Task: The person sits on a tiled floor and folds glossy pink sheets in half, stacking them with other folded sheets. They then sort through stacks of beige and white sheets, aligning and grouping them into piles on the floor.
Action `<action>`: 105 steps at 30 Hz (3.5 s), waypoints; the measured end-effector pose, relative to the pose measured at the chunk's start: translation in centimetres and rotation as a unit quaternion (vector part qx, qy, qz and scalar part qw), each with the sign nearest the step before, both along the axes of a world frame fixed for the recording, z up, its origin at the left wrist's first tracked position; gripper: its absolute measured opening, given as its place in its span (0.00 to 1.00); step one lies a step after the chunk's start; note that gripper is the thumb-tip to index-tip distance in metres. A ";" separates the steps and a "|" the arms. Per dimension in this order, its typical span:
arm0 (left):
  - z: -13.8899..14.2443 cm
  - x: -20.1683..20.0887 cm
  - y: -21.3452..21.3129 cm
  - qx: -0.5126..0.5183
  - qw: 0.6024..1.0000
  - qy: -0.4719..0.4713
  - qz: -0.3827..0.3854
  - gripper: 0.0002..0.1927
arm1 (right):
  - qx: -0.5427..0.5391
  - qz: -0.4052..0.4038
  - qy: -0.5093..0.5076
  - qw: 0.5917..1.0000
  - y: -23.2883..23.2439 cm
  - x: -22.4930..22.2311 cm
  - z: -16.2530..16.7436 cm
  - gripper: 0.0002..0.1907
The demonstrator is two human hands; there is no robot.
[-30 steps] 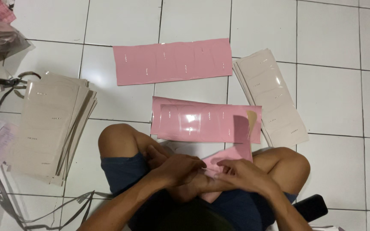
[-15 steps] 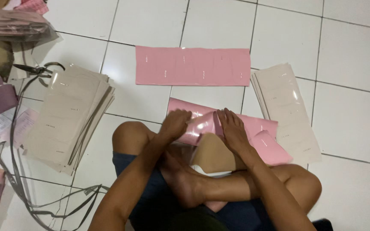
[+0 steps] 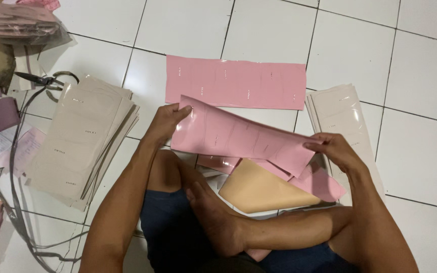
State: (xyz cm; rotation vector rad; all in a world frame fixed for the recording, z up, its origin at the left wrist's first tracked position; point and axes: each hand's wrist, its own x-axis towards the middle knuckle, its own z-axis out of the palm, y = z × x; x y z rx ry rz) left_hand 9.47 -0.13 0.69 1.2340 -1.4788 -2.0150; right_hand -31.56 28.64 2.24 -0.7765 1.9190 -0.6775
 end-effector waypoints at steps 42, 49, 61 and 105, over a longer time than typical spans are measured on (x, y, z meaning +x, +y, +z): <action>-5.0 -2.6 -2.7 -0.001 0.965 -0.032 0.262 0.17 | -0.205 -0.349 -0.177 0.897 -10.5 4.9 -5.8 0.10; -5.1 -0.8 -1.2 0.054 0.969 -0.100 0.220 0.17 | -0.170 -0.404 -0.183 0.880 -5.5 7.7 -7.2 0.09; -5.9 0.8 -0.4 -0.076 0.957 -0.238 0.145 0.21 | -0.138 -0.394 -0.142 0.898 -2.9 9.6 -8.6 0.10; -7.3 1.8 -0.8 -0.162 0.907 -0.387 -0.029 0.22 | -0.142 0.096 0.329 0.929 -18.2 18.9 -6.8 0.37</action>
